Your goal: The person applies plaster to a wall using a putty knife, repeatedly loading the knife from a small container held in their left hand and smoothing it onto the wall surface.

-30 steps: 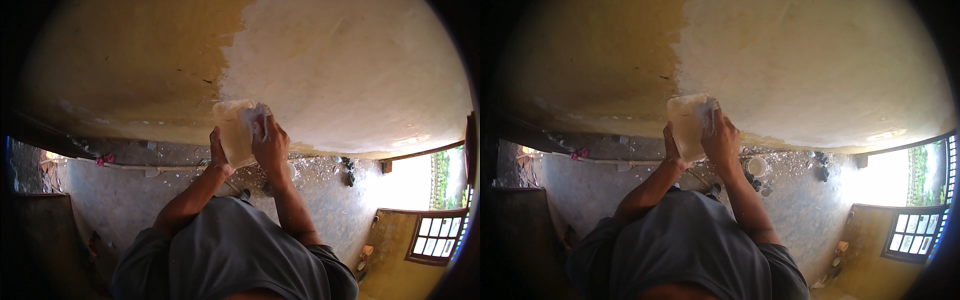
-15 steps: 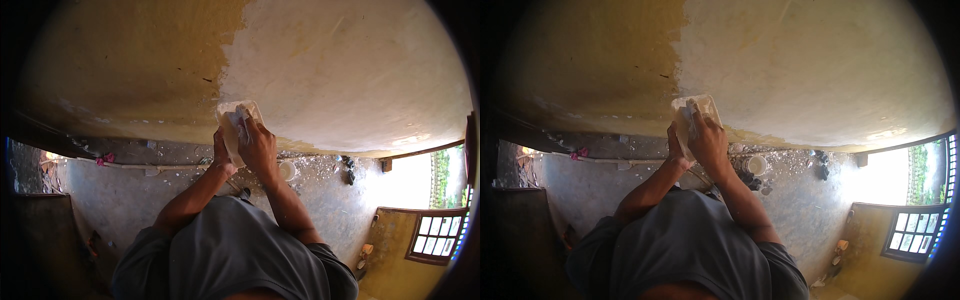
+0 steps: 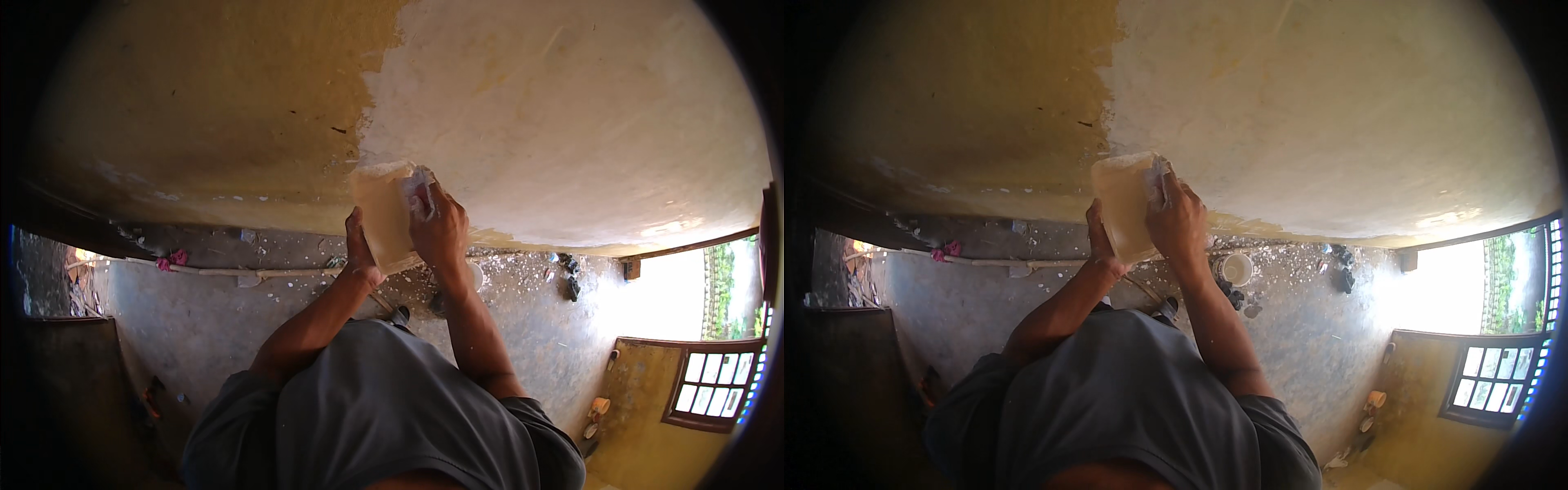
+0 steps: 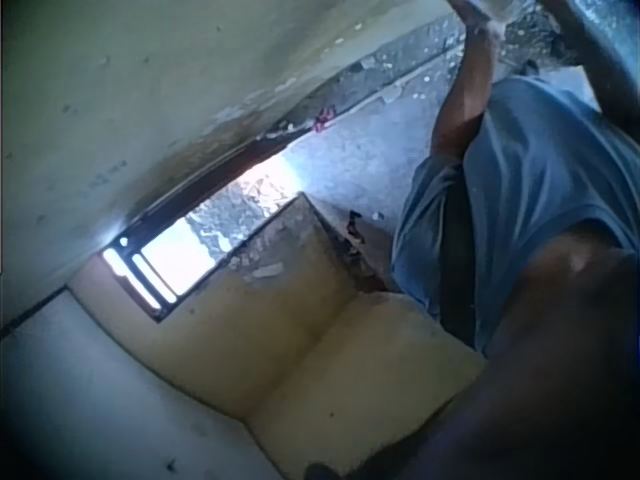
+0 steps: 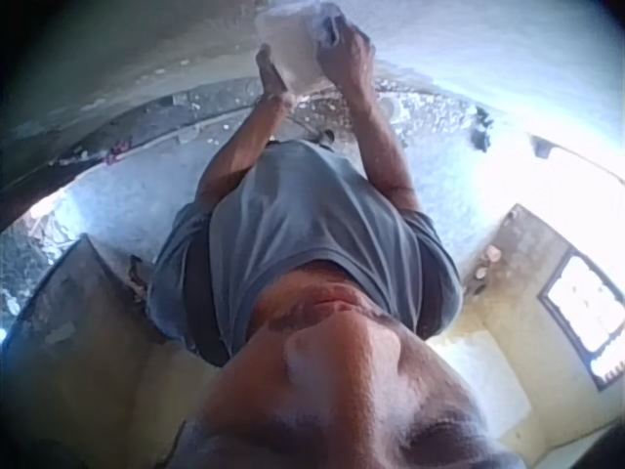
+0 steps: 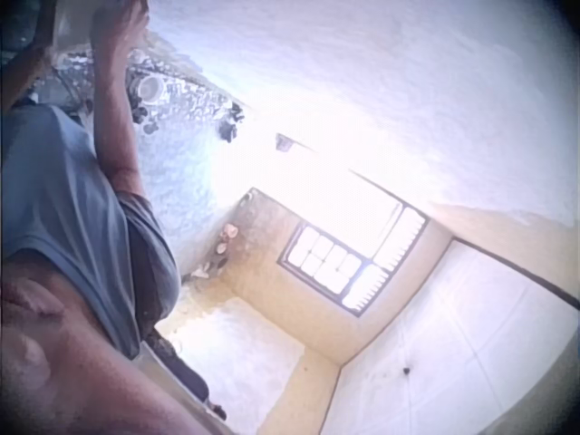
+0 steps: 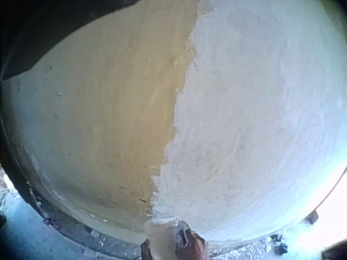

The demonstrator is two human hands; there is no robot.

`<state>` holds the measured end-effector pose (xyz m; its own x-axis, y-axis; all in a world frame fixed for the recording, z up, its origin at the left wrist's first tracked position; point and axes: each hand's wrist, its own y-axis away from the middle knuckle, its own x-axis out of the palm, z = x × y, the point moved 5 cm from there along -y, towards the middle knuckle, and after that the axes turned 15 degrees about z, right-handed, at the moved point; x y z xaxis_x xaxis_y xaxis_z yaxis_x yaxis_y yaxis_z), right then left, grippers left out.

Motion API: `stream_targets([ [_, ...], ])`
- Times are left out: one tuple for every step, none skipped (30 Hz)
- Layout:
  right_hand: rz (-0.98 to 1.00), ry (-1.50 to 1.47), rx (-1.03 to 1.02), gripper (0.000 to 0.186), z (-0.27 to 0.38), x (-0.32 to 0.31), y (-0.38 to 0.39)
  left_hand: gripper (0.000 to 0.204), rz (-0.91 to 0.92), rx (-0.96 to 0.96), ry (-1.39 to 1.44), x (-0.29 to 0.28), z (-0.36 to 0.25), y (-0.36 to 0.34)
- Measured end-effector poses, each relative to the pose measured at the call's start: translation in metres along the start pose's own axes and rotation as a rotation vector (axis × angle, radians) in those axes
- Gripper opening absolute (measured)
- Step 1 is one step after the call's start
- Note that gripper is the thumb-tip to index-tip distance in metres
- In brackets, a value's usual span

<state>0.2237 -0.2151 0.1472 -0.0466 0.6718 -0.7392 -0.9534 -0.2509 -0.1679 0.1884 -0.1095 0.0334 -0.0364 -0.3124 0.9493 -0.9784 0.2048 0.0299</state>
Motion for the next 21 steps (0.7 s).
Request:
stream_targets([
  [-0.001, 0.0, 0.001, 0.035, 0.0, 0.003, 0.001, 0.079, 0.0, -0.001, -0.001, 0.001, 0.001, -0.001],
  [0.005, -0.015, -0.028, 0.034, 0.002, 0.007, 0.002, 0.079, -0.023, -0.012, -0.003, 0.004, 0.001, -0.001],
  [0.01, -0.03, -0.056, 0.034, 0.004, 0.009, 0.002, 0.079, -0.046, -0.023, -0.005, 0.006, 0.002, -0.001],
  [0.009, -0.029, -0.055, 0.034, 0.006, 0.01, 0.002, 0.079, -0.045, -0.025, -0.005, 0.005, 0.003, -0.002],
  [0.006, -0.072, -0.073, 0.033, 0.01, 0.01, 0.002, 0.079, -0.011, -0.012, -0.012, 0.007, 0.003, -0.003],
  [0.002, -0.114, -0.09, 0.033, 0.013, 0.01, 0.002, 0.08, 0.024, 0.0, -0.019, 0.008, 0.002, -0.004],
  [0.002, -0.115, -0.091, 0.033, 0.015, 0.008, 0.002, 0.08, 0.024, 0.001, -0.02, 0.007, 0.002, -0.003],
  [0.035, -0.128, -0.074, 0.032, 0.016, 0.009, 0.001, 0.08, 0.026, -0.019, -0.001, 0.008, 0.002, -0.003],
  [0.068, -0.142, -0.057, 0.032, 0.016, 0.01, 0.001, 0.081, 0.029, -0.038, 0.017, 0.009, 0.002, -0.002],
  [0.069, -0.143, -0.057, 0.032, 0.017, 0.011, 0.002, 0.081, 0.027, -0.037, 0.017, 0.01, 0.002, -0.003],
  [0.074, -0.149, -0.089, 0.03, 0.02, 0.012, 0.003, 0.081, -0.01, -0.027, 0.011, 0.009, 0.002, -0.004],
  [0.078, -0.155, -0.121, 0.028, 0.022, 0.013, 0.004, 0.081, -0.048, -0.017, 0.006, 0.008, 0.001, -0.004],
  [0.078, -0.155, -0.119, 0.028, 0.021, 0.013, 0.004, 0.081, -0.048, -0.019, 0.006, 0.007, 0.001, -0.003],
  [0.017, -0.121, -0.107, 0.027, 0.019, 0.009, 0.004, 0.081, -0.026, -0.014, 0.006, 0.007, 0.0, -0.003],
  [-0.043, -0.087, -0.094, 0.026, 0.017, 0.005, 0.003, 0.08, -0.004, -0.009, 0.005, 0.008, -0.001, -0.003],
  [-0.042, -0.087, -0.097, 0.026, 0.014, 0.003, 0.001, 0.08, -0.003, -0.007, 0.005, 0.008, -0.002, -0.003],
  [-0.056, -0.093, -0.078, 0.025, 0.008, -0.001, -0.001, 0.079, -0.007, -0.002, -0.002, 0.01, -0.003, -0.002],
  [-0.07, -0.099, -0.06, 0.024, 0.005, -0.003, -0.002, 0.078, -0.011, 0.002, -0.009, 0.01, -0.003, -0.001],
  [-0.069, -0.1, -0.061, 0.024, 0.003, -0.003, -0.003, 0.078, -0.011, 0.003, -0.009, 0.011, -0.004, -0.001],
  [-0.046, -0.043, -0.019, 0.024, 0.0, -0.001, -0.003, 0.081, -0.01, 0.005, -0.041, 0.012, -0.004, -0.001],
  [-0.024, 0.013, 0.024, 0.024, -0.002, 0.0, -0.004, 0.083, -0.008, 0.007, -0.073, 0.012, -0.005, 0.0],
])
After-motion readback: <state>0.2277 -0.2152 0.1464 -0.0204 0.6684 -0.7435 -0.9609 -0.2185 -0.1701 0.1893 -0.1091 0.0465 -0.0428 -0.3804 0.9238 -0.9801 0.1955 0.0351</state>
